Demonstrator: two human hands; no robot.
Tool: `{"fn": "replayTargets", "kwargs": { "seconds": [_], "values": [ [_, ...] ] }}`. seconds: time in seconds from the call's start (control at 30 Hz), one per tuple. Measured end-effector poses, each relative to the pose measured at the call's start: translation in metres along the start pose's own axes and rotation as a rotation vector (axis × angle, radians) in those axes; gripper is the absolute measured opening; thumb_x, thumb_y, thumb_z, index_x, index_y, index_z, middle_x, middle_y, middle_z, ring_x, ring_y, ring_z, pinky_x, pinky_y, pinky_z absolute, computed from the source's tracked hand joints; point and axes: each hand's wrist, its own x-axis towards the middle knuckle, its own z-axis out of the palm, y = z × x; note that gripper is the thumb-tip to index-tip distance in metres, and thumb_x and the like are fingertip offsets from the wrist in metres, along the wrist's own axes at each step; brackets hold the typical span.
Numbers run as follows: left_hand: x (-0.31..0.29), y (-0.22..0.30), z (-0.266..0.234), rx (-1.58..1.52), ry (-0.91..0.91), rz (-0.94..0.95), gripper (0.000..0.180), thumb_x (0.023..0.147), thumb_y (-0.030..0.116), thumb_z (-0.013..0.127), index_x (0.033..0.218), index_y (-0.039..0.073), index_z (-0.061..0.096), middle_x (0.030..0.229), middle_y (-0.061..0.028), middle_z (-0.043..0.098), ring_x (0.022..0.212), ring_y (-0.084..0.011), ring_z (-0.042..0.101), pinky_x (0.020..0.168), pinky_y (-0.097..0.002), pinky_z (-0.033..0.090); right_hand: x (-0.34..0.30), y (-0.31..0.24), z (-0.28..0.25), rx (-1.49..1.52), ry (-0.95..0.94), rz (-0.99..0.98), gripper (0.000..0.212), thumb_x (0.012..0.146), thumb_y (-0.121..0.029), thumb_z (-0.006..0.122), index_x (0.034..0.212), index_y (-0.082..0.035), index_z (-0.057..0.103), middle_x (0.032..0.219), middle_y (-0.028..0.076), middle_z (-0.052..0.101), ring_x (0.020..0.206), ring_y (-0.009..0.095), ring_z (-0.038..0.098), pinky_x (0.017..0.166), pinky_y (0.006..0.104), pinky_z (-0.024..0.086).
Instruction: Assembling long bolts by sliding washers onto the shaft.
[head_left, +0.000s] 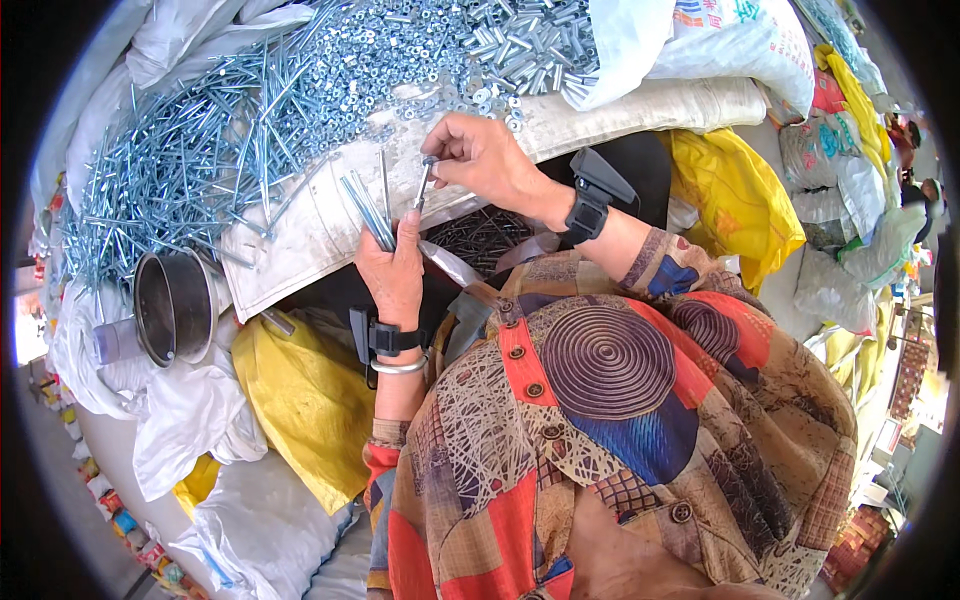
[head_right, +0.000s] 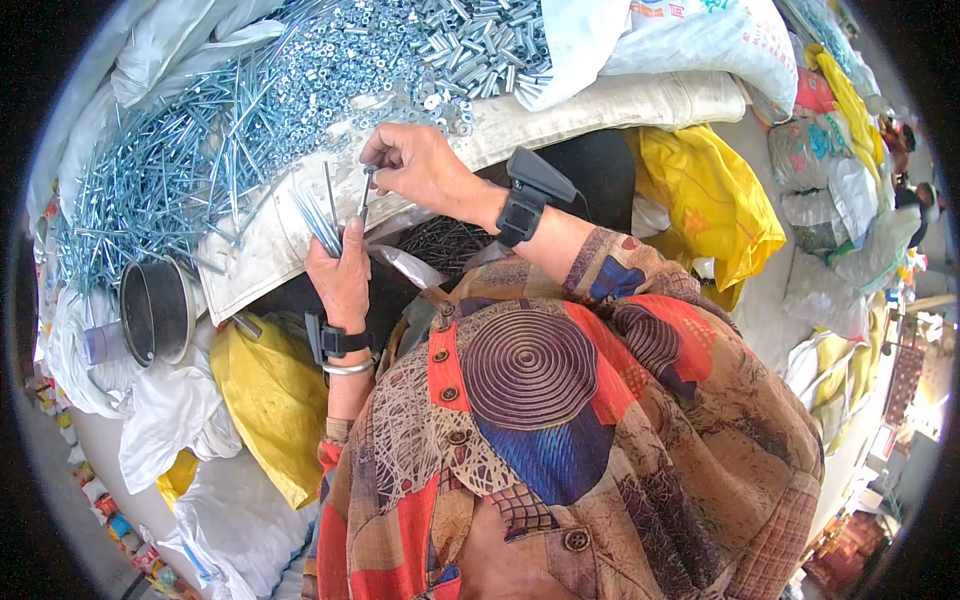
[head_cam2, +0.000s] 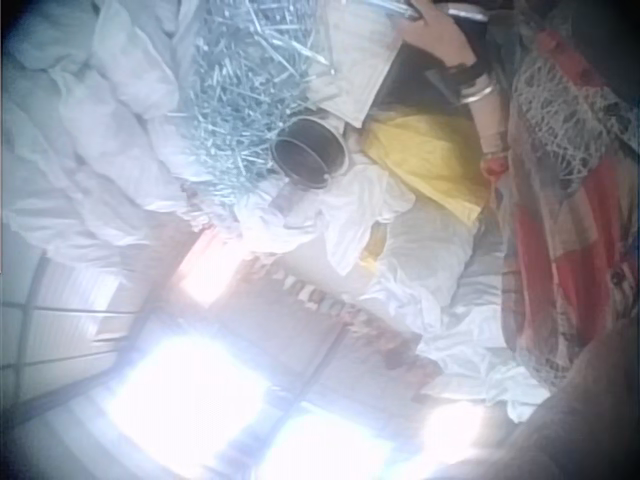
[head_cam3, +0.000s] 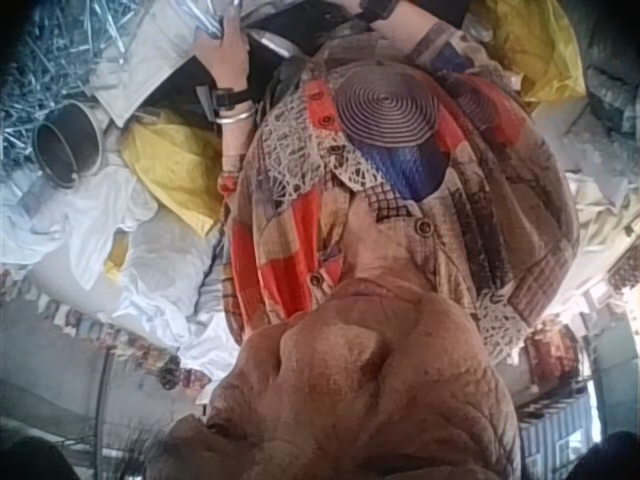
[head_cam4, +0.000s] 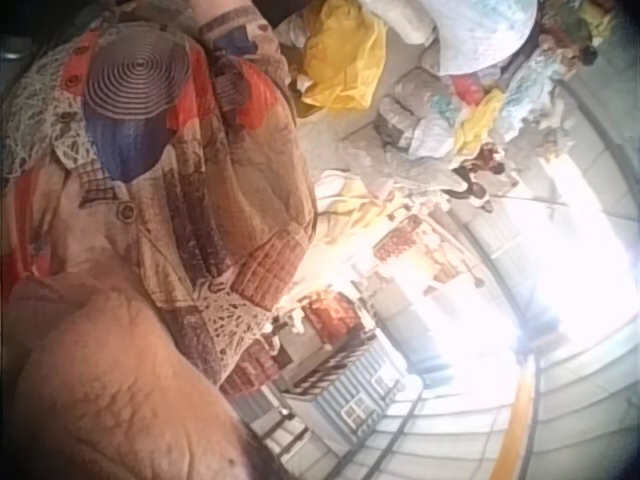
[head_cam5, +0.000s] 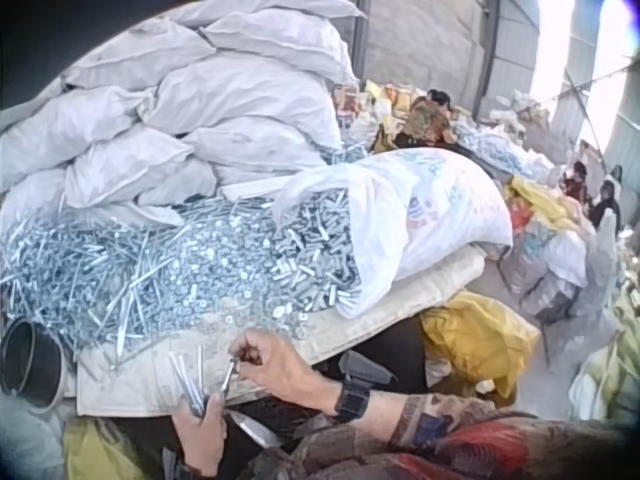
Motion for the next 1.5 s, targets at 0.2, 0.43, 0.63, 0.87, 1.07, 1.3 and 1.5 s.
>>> {"fn": "replayTargets", "kwargs": {
  "seconds": [0.2,0.43,0.63,0.87,1.07,1.3,1.5],
  "values": [
    [-0.001,-0.007,0.002,0.104,0.074,0.104,0.026,0.089,0.023,0.065,0.078,0.004,0.051,0.056,0.0002,0.049,0.043,-0.0055,0.041,0.038,-0.0218,0.032,-0.013,0.004,0.006,-0.584,0.031,-0.438,0.018,0.078,0.005,0.058,0.095,0.001,0.056,0.084,0.012,0.059,0.078,0.025,0.062,0.068,0.0301,0.051],
    [-0.003,0.006,0.007,-0.248,0.089,-0.132,0.026,0.095,0.026,0.054,0.086,0.002,0.051,0.062,-0.0035,0.053,0.043,-0.0058,0.042,0.038,-0.0203,0.033,0.028,0.008,-0.010,-0.920,0.052,-0.613,0.015,0.080,-0.003,0.059,0.095,-0.003,0.058,0.087,0.012,0.059,0.082,0.032,0.058,0.072,0.0383,0.048],
    [-0.005,0.008,0.008,-0.243,0.069,-0.129,0.029,0.095,0.028,0.054,0.086,0.001,0.051,0.063,-0.0049,0.053,0.043,-0.0061,0.043,0.038,-0.0206,0.033,0.109,0.050,-0.013,-1.079,0.096,-0.527,0.012,0.075,-0.004,0.053,0.084,-0.006,0.061,0.082,0.010,0.062,0.082,0.029,0.060,0.074,0.0388,0.043],
    [-0.004,0.009,0.003,-0.242,0.037,-0.200,0.023,0.094,0.025,0.056,0.090,0.003,0.055,0.068,-0.0014,0.052,0.049,-0.0054,0.043,0.040,-0.0187,0.033,0.123,0.060,-0.002,-1.211,0.056,-0.531,0.009,0.076,-0.007,0.053,0.083,-0.004,0.059,0.080,0.012,0.060,0.082,0.031,0.060,0.074,0.0421,0.045],
    [0.002,0.008,0.000,-0.347,0.061,-0.198,0.025,0.091,0.025,0.062,0.087,0.002,0.054,0.065,-0.0031,0.053,0.044,-0.0054,0.042,0.038,-0.0201,0.033,0.091,0.019,-0.010,-0.596,-0.041,-0.172,0.020,0.076,-0.006,0.060,0.095,-0.002,0.065,0.082,0.013,0.066,0.070,0.024,0.064,0.066,0.0324,0.051],
    [0.000,0.010,0.004,-0.399,0.051,-0.177,0.025,0.090,0.025,0.063,0.087,0.002,0.054,0.065,-0.0029,0.053,0.043,-0.0051,0.041,0.038,-0.0190,0.032,0.039,-0.002,-0.007,0.173,-0.190,0.151,0.017,0.081,-0.005,0.065,0.097,0.002,0.061,0.083,0.005,0.064,0.074,0.011,0.060,0.070,0.0245,0.049],
    [-0.003,0.004,-0.002,0.137,0.021,-0.024,0.020,0.092,0.022,0.059,0.089,0.004,0.055,0.061,0.0007,0.051,0.049,-0.0059,0.046,0.040,-0.0201,0.033,0.015,0.008,-0.006,0.047,-0.214,0.069,0.016,0.081,-0.007,0.068,0.094,0.001,0.062,0.083,0.004,0.063,0.075,0.009,0.059,0.069,0.0225,0.049]
  ]
}}
